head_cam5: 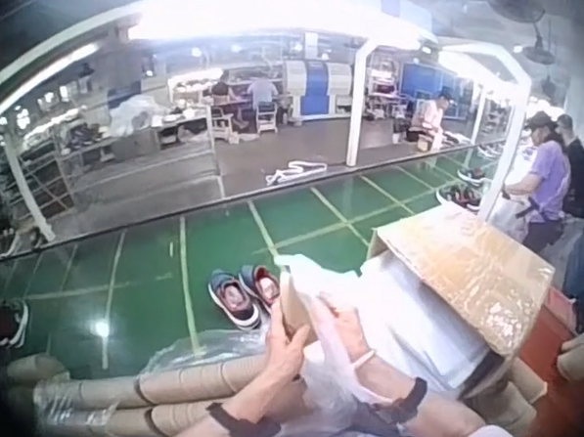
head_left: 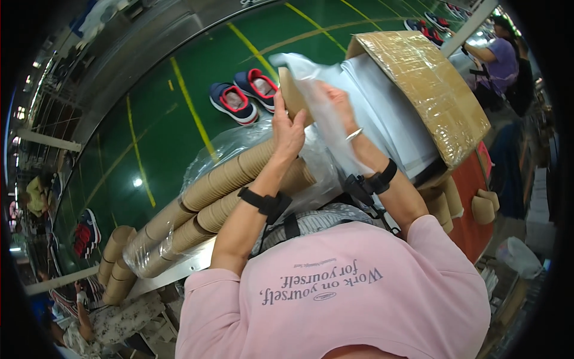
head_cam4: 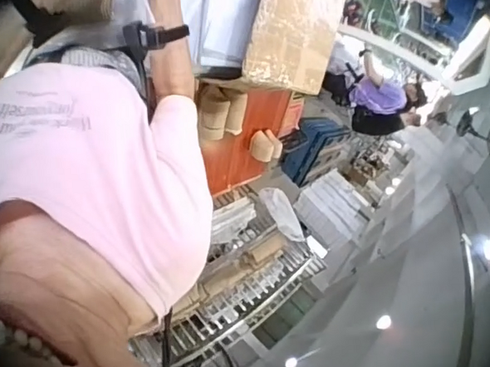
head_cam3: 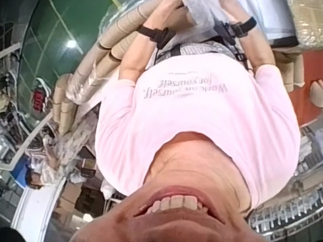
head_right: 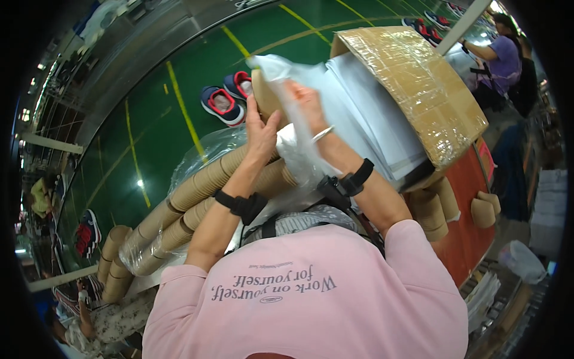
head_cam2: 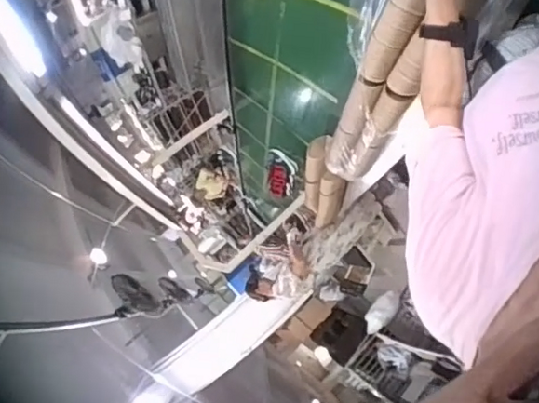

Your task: Placing paper supports and wrapping paper inside shoes on an assembly line.

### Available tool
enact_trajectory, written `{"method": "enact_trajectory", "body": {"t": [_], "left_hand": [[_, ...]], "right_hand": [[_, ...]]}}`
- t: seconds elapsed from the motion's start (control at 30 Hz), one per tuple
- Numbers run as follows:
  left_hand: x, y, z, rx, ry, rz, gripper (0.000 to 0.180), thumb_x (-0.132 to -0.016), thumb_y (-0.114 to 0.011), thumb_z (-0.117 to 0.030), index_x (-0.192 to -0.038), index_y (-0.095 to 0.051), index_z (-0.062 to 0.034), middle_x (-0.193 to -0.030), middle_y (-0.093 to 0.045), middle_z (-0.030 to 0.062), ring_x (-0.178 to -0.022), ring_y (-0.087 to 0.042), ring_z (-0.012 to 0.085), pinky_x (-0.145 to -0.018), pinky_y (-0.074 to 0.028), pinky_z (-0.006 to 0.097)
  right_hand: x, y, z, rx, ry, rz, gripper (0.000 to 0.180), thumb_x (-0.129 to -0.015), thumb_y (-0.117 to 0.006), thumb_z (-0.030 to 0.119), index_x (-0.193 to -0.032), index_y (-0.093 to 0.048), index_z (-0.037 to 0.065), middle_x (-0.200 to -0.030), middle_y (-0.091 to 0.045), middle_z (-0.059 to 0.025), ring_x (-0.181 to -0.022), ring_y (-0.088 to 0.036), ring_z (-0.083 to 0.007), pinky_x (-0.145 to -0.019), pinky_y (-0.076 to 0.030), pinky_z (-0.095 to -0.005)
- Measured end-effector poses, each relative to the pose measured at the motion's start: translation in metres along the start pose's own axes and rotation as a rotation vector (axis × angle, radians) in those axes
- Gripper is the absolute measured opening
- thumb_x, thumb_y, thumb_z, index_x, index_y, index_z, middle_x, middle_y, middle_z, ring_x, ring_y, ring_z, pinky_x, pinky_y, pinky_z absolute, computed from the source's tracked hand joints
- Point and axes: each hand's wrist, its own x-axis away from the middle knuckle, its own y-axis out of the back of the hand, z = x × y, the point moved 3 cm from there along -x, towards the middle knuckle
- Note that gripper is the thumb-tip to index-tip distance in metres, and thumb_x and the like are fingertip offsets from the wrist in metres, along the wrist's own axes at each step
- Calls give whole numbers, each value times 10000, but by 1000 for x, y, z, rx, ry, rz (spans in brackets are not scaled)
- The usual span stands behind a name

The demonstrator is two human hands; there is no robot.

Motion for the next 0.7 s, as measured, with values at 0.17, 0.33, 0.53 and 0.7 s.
{"method": "enact_trajectory", "body": {"t": [0.17,0.33,0.53,0.7], "left_hand": [[-13,33,-29,-70,-96,172,537,-765,-592,-49,-1258,-386,-3,-1210,-487,133,-1074,-511,235,-892,-414,327],[-30,62,-81,-84,68,612,496,-734,-619,-53,-1192,-442,18,-1189,-511,137,-1089,-499,251,-933,-386,355],[29,64,-41,-589,-40,1328,888,-649,-737,-459,-1300,-350,5,-1241,-466,207,-1170,-434,318,-982,-333,400],[0,30,-28,885,252,229,766,-781,-636,-463,-1331,-280,-67,-1364,-331,64,-1252,-322,225,-1028,-274,370]], "right_hand": [[20,-80,69,833,877,231,499,-766,-611,30,-1244,-482,87,-1281,-433,-184,-1159,-449,-278,-924,-406,-338],[-35,-92,108,494,449,752,855,-624,-756,140,-1347,-302,193,-1323,-333,-209,-1177,-385,-384,-965,-384,-385],[-66,-140,151,600,931,271,903,-527,-839,226,-1257,-321,107,-1178,-432,-161,-1094,-452,-345,-916,-388,-390],[-29,-165,134,188,866,119,949,-537,-846,206,-1280,-273,69,-1247,-334,-132,-1134,-384,-263,-971,-355,-377]]}}
